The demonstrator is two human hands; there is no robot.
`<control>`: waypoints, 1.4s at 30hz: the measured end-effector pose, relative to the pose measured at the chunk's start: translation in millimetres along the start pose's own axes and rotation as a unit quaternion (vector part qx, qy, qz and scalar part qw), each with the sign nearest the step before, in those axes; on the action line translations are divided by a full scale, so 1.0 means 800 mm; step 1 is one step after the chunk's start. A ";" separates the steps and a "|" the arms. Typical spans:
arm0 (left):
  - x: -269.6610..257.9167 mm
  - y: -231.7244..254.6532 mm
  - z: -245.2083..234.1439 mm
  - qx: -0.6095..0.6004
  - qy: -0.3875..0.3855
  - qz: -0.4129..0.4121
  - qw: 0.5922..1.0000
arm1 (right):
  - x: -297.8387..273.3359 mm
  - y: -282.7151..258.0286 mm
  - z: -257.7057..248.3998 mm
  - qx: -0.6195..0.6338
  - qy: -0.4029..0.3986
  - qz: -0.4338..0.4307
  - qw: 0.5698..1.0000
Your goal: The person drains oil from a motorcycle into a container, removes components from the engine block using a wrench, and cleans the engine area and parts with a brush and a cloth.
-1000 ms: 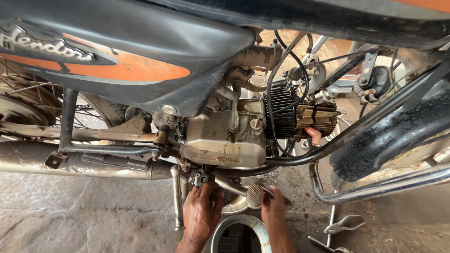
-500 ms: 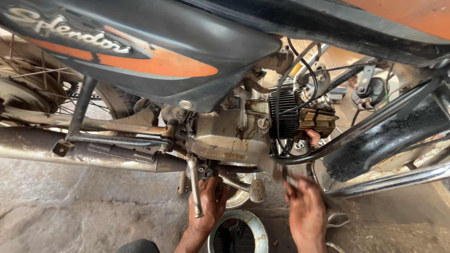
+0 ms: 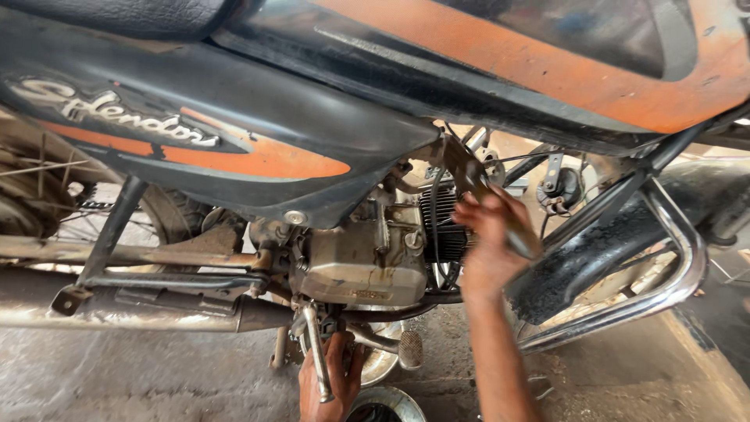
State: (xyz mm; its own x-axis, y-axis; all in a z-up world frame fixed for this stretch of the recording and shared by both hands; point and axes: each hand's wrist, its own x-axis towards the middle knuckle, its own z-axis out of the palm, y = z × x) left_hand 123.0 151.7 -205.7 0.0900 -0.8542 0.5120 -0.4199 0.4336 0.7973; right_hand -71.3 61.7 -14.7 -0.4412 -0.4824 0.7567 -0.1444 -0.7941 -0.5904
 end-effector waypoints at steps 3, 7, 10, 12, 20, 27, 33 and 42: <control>0.002 0.001 -0.001 -0.004 -0.029 -0.041 0.999 | 0.003 0.038 0.050 -0.165 0.013 -0.092 0.982; 0.003 0.003 -0.004 0.015 -0.064 -0.055 0.996 | -0.008 0.037 0.065 -0.131 -0.063 0.047 0.988; -0.005 0.003 -0.006 0.014 -0.034 -0.018 0.999 | 0.010 0.018 0.033 0.016 0.024 0.090 0.995; -0.005 0.000 -0.003 0.009 0.032 0.079 0.996 | 0.014 0.023 0.038 -0.024 0.056 0.018 0.998; -0.012 0.001 -0.003 0.011 0.011 0.031 0.999 | 0.010 0.022 0.038 -0.010 0.077 0.097 0.992; 0.000 0.015 -0.007 0.017 0.035 0.048 0.998 | 0.016 0.036 0.051 0.104 -0.027 0.189 0.976; -0.001 0.013 -0.006 0.037 -0.030 -0.054 0.997 | -0.021 0.048 0.072 0.132 -0.032 0.185 0.973; 0.000 0.013 -0.003 0.039 -0.040 -0.028 0.998 | -0.011 0.050 0.077 0.066 -0.013 0.185 0.980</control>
State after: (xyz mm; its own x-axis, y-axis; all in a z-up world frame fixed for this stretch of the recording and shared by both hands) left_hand 120.9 156.6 -196.9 0.0448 -0.8981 0.4376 -0.4860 0.3631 0.7950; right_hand -18.6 11.4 -28.1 -0.4181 -0.7547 0.5055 0.1385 -0.6030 -0.7857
